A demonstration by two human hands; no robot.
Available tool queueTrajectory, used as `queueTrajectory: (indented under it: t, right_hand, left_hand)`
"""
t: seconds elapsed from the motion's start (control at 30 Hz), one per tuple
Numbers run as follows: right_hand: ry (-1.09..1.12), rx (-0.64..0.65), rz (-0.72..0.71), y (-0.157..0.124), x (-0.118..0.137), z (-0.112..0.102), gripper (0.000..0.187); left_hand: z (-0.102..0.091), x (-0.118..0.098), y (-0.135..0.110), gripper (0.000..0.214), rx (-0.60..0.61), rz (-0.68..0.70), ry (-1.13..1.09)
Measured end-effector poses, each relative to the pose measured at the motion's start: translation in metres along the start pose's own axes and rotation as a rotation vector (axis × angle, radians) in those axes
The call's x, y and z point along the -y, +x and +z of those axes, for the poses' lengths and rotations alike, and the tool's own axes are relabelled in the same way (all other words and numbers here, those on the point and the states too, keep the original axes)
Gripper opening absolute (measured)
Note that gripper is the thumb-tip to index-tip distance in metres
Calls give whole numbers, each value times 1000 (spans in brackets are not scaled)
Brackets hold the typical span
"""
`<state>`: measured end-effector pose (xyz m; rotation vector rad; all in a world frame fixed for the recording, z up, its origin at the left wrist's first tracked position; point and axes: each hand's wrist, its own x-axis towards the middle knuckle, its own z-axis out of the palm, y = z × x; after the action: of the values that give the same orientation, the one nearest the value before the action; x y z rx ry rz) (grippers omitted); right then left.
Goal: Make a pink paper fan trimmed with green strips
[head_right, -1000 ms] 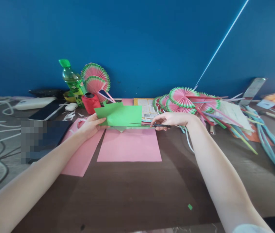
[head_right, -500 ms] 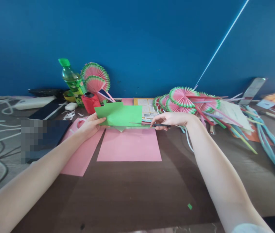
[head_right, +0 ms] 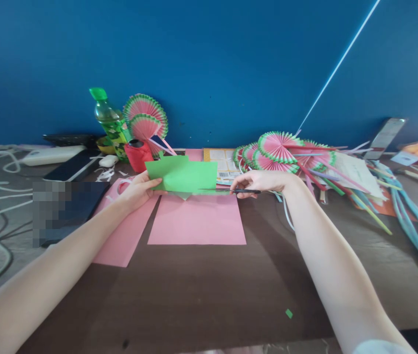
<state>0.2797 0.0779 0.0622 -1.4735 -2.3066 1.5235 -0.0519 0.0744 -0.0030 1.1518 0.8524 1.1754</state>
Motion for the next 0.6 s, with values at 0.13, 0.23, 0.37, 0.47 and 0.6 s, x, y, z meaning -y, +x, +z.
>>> queueTrajectory:
  t: [0.13, 0.23, 0.37, 0.47, 0.6]
  right_hand:
    - [-11, 4, -15, 1, -1, 0, 41]
    - [-9, 8, -11, 1, -1, 0, 39]
    - [13, 9, 8, 2, -3, 0, 39]
    - [-4, 0, 3, 2, -3, 0, 40]
    - [-43, -24, 6, 2, -3, 1, 42]
  left_hand:
    - [0, 0, 0, 52, 3, -1, 3]
    - [0, 1, 1, 49, 1, -8, 0]
    - [0, 1, 1, 40, -7, -17, -4]
    - [0, 1, 1, 42, -1, -15, 3]
    - [-1, 1, 1, 47, 6, -15, 12]
